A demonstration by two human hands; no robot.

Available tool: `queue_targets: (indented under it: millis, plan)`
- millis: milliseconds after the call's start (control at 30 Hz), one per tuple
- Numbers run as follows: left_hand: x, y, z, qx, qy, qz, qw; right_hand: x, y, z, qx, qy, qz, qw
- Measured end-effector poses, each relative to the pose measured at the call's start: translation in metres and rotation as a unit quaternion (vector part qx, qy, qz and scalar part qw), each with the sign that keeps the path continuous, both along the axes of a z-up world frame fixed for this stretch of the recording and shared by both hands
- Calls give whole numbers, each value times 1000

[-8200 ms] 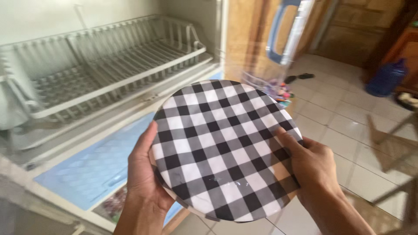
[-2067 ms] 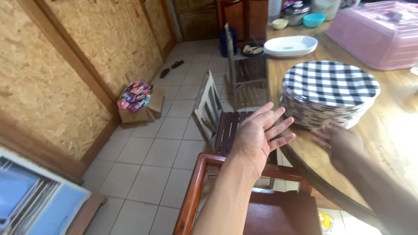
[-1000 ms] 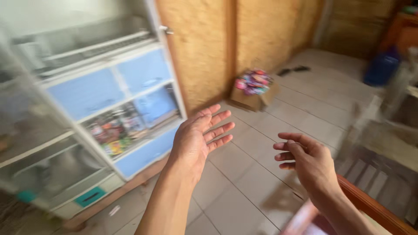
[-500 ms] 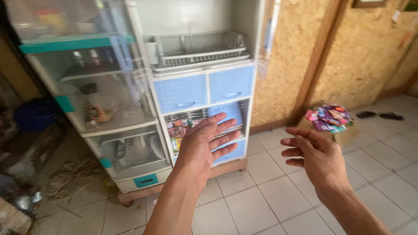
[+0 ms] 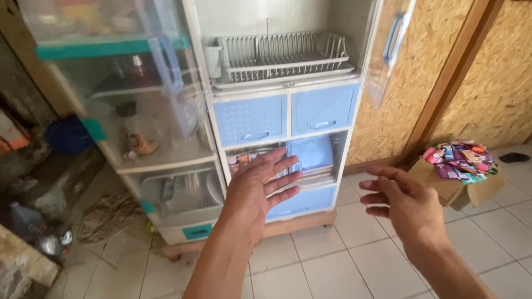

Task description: The person carries a stack of plates with a checkered cover to a dish cabinet, opens the cabinet drawers and doors, and rearranges items inside. They take cups and glasses from the upper cabinet compartment, carry them to the dining table, and later return glasses to the cabinet shelf.

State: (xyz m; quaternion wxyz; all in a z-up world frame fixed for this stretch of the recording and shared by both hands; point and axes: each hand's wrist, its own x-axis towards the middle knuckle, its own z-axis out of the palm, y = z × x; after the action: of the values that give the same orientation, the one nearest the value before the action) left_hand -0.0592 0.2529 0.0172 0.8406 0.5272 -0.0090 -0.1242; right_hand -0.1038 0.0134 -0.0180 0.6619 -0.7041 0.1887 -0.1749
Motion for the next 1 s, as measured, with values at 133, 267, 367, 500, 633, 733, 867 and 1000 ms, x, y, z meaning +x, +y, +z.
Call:
queue_targets:
  millis: [133,267,367,500,633,733,867,1000]
  plan:
    - [52,-10,-3,-22,16,6,1000,47,-11,-1,15,14,18,1000]
    - [96,-15,-7,-32,19,16,999,92,-25,0,-4,10,31,999]
    - [123,-19,-6,-36,40,29,998,125,-26,-5,15,20,37,999]
    - [160,-22,-16,-36,42,33,998,166,-31,-15,20,23,59,998]
    - [206,-23,-34,-78,49,33,995,211,-32,-21,26,32,59,997]
    - [248,-26,-47,-109,87,53,989,249,-33,-18,28,36,52,998]
    - [303,-29,-52,-127,108,55,985,298,-26,-5,7,39,55,998]
    - [344,-27,-50,-132,104,50,985,345,-19,13,6,78,46,996]
